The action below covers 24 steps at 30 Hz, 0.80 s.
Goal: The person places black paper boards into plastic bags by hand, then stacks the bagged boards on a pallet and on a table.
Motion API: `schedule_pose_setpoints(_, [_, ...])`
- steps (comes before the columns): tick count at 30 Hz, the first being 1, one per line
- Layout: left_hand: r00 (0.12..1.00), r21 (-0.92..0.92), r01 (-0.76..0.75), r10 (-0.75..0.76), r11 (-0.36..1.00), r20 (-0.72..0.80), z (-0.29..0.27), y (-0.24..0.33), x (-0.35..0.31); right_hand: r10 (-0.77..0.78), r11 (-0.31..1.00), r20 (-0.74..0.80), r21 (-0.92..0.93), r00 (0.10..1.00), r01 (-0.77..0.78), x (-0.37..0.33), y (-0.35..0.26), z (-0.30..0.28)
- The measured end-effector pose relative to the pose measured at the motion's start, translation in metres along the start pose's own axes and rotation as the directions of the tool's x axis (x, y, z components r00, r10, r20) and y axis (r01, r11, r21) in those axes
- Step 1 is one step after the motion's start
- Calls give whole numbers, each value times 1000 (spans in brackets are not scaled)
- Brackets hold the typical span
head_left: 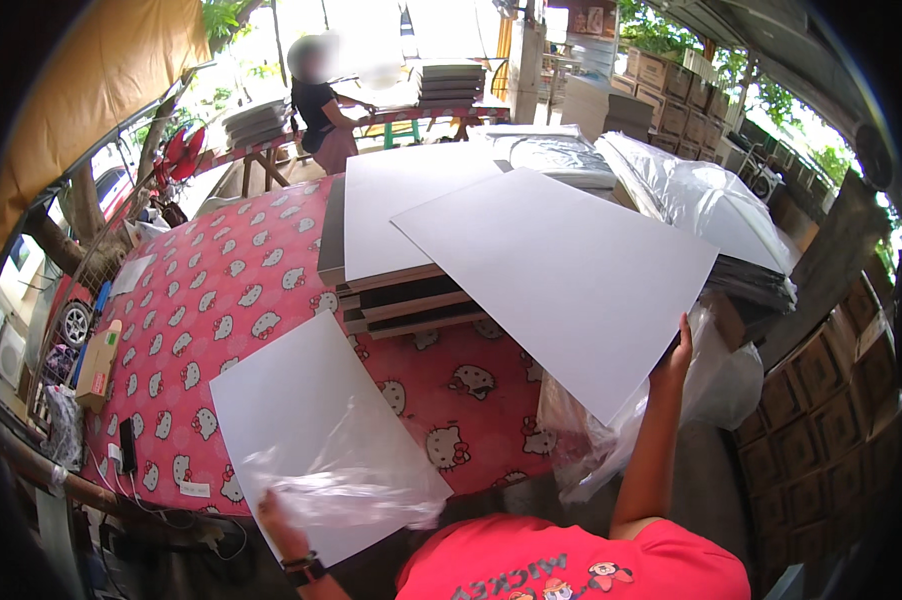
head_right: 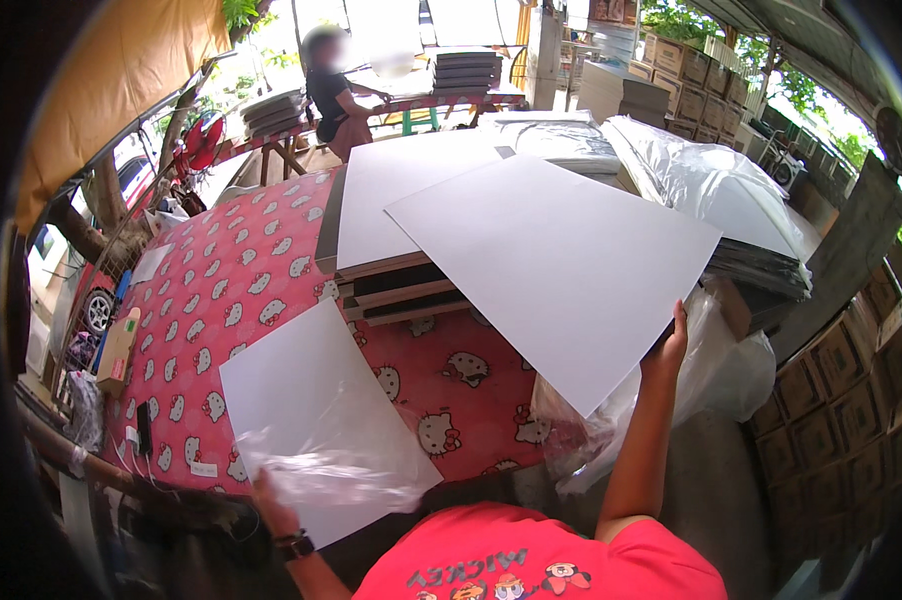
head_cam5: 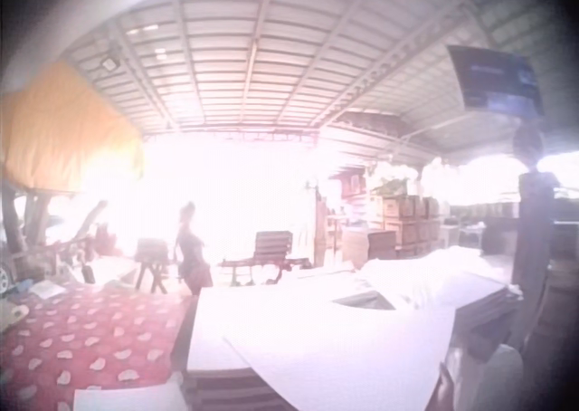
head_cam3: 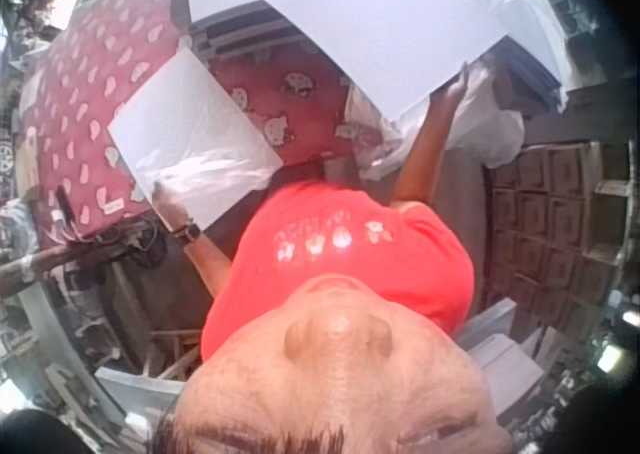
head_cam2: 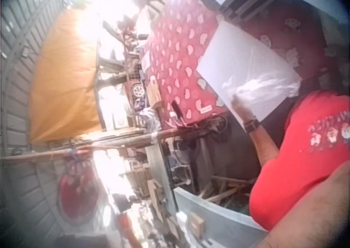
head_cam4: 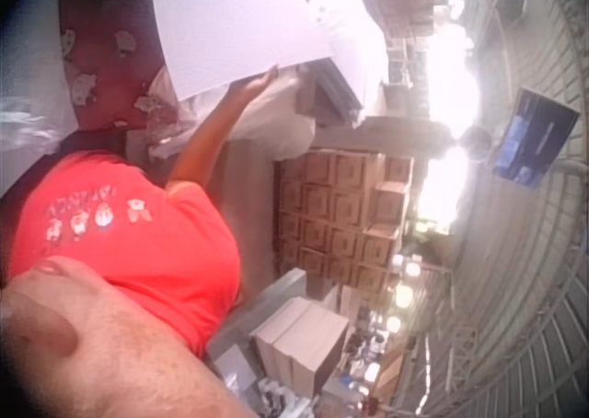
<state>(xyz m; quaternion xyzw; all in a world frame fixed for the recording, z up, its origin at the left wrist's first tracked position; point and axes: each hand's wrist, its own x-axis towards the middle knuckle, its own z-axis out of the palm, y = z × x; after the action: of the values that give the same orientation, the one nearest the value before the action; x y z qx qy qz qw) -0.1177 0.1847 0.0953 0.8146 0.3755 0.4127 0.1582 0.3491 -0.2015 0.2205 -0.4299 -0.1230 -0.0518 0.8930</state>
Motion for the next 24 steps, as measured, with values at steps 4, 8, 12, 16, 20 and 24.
schedule_pose_setpoints(4, [895, -236, 390, -427, 890, -130, -53, -36, -12, 74, 994, 18, 85, 997, -75, -4, 2, -3])
schedule_pose_setpoints(8, [908, 22, 385, -375, 923, -185, -64, -36, -23, 148, 911, 138, 366, 979, -189, -9, 6, -2])
schedule_pose_setpoints(12, [923, -23, 366, -366, 930, -124, -55, -24, -23, 154, 877, 137, 437, 979, -199, -16, 10, 5])
schedule_pose_setpoints(16, [920, -110, 359, -372, 927, -127, -46, -25, -20, 146, 887, 176, 412, 974, -208, -35, 7, 18])
schedule_pose_setpoints(20, [742, -655, 479, -668, 585, -54, -39, -20, -8, 336, 849, 358, 285, 871, -445, -101, 24, -3])
schedule_pose_setpoints(24, [722, -710, 533, -685, 461, 97, -29, -9, -1, 705, 666, 195, 149, 682, -731, -179, 42, 23])
